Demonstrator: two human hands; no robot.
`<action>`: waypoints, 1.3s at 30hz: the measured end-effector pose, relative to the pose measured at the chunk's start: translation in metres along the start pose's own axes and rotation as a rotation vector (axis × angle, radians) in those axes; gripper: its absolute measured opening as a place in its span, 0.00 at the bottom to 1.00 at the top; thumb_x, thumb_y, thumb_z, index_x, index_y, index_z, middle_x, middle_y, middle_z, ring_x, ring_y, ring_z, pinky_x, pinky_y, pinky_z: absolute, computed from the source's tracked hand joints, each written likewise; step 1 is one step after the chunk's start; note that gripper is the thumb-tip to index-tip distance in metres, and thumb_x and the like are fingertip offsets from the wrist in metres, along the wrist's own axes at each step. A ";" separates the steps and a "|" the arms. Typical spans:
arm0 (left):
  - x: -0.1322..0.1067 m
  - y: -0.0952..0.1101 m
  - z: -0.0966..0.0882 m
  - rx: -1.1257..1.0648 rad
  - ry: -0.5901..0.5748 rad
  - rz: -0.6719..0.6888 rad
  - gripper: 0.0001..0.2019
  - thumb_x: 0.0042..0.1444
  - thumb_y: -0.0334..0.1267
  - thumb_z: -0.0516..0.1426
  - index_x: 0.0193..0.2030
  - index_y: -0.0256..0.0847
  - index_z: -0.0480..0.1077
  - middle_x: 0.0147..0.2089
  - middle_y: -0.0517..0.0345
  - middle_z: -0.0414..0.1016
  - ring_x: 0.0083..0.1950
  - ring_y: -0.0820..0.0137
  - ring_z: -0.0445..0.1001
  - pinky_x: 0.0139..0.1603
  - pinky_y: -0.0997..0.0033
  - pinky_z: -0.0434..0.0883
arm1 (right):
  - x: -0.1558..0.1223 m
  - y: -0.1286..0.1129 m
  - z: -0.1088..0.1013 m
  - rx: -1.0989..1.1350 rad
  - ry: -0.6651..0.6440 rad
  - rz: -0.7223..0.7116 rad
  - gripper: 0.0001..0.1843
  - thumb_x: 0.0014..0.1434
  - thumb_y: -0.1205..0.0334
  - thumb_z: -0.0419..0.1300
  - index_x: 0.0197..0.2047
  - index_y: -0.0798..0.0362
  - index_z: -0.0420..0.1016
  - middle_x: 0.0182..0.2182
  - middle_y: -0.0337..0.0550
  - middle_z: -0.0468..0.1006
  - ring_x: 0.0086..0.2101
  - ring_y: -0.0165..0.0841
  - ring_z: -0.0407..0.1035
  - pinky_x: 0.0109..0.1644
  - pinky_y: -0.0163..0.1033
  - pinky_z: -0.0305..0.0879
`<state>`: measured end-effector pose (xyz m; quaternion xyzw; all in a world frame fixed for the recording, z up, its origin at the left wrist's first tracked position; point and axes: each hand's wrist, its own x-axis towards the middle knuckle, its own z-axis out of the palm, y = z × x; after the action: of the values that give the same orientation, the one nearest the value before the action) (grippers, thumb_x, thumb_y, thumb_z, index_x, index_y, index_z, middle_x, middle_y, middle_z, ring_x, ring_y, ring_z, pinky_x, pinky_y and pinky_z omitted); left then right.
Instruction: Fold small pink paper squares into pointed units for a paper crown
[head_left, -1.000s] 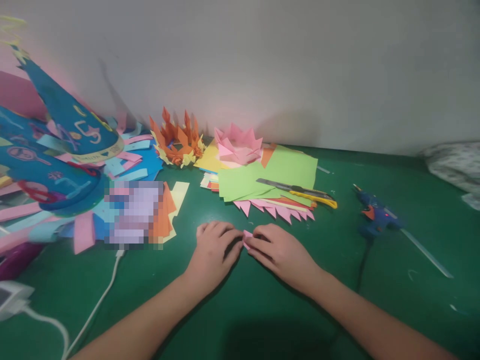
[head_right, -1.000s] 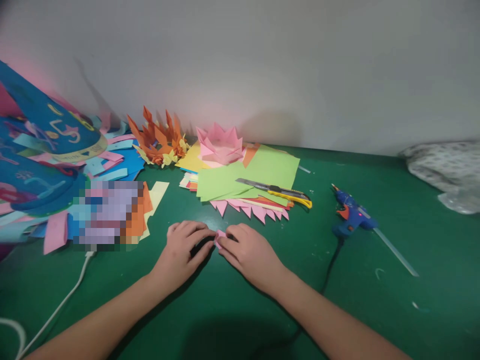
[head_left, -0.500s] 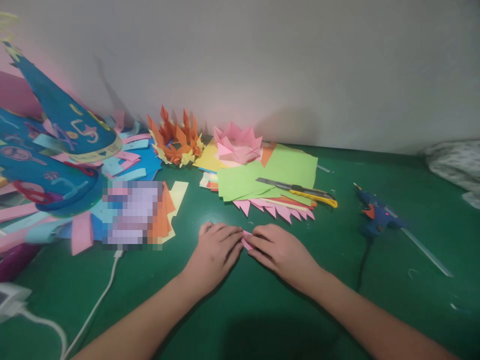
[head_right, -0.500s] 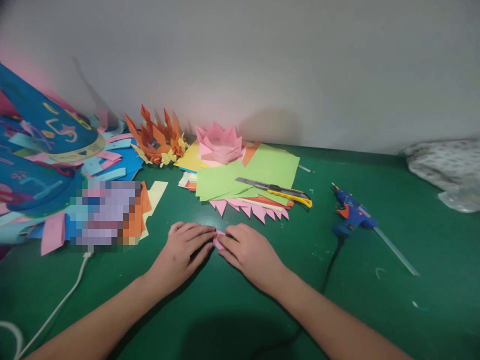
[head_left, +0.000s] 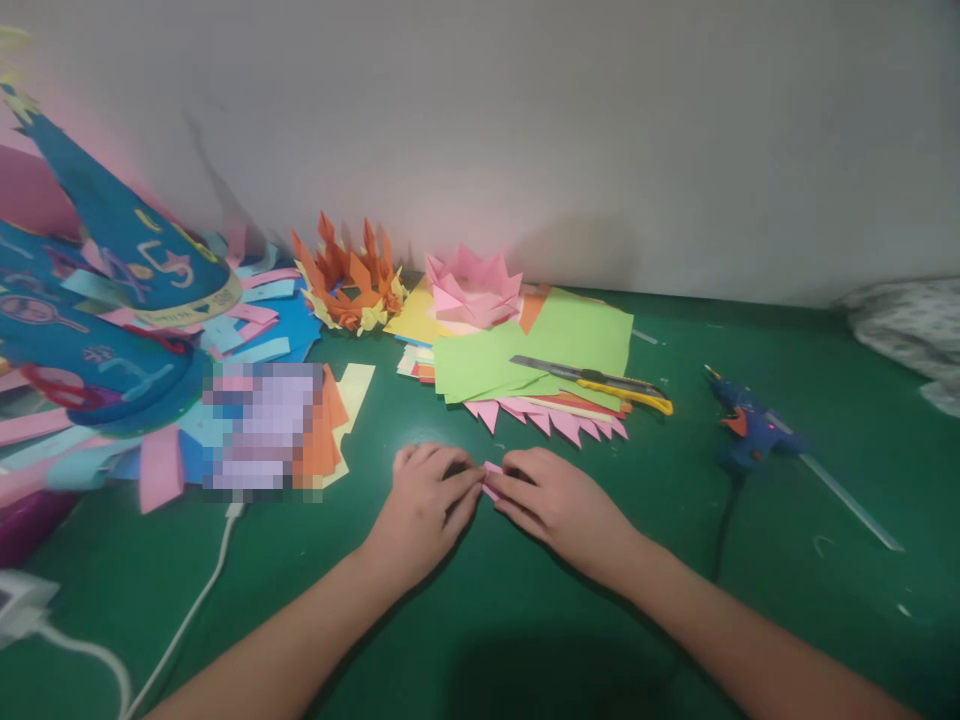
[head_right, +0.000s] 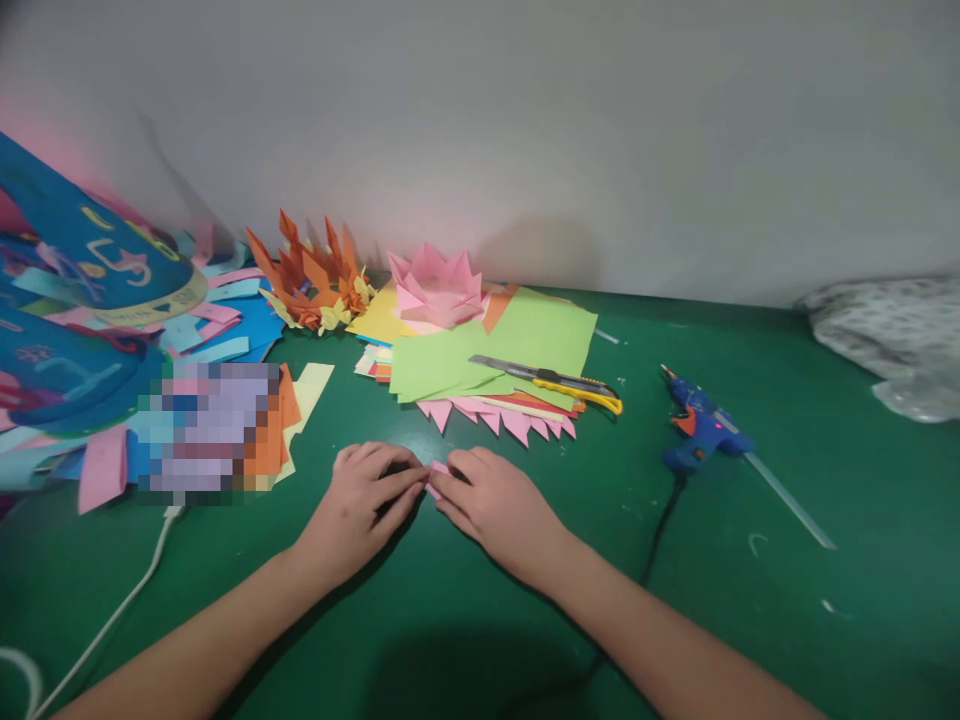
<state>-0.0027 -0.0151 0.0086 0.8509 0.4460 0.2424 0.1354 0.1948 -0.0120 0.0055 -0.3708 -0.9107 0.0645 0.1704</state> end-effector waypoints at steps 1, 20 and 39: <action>0.000 0.000 0.000 0.003 -0.005 0.003 0.12 0.63 0.34 0.49 0.44 0.44 0.73 0.40 0.56 0.73 0.42 0.68 0.67 0.43 0.63 0.58 | 0.000 0.000 0.000 0.019 0.009 0.009 0.12 0.65 0.63 0.50 0.45 0.55 0.73 0.35 0.49 0.73 0.36 0.36 0.67 0.39 0.40 0.66; -0.001 0.001 0.001 0.080 -0.075 0.095 0.12 0.64 0.33 0.47 0.48 0.41 0.69 0.48 0.57 0.75 0.46 0.66 0.66 0.49 0.59 0.53 | -0.003 0.005 0.000 0.069 -0.001 0.012 0.13 0.65 0.60 0.50 0.42 0.57 0.73 0.36 0.49 0.74 0.37 0.36 0.68 0.41 0.42 0.67; -0.002 -0.001 -0.001 0.004 -0.127 0.094 0.12 0.65 0.33 0.46 0.49 0.41 0.68 0.50 0.56 0.73 0.48 0.67 0.66 0.50 0.60 0.54 | -0.002 0.006 0.002 0.066 0.001 -0.002 0.14 0.65 0.59 0.49 0.41 0.57 0.74 0.35 0.48 0.74 0.37 0.36 0.68 0.41 0.42 0.67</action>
<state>-0.0045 -0.0159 0.0085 0.8847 0.3967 0.1931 0.1502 0.1994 -0.0097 0.0018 -0.3640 -0.9084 0.0941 0.1830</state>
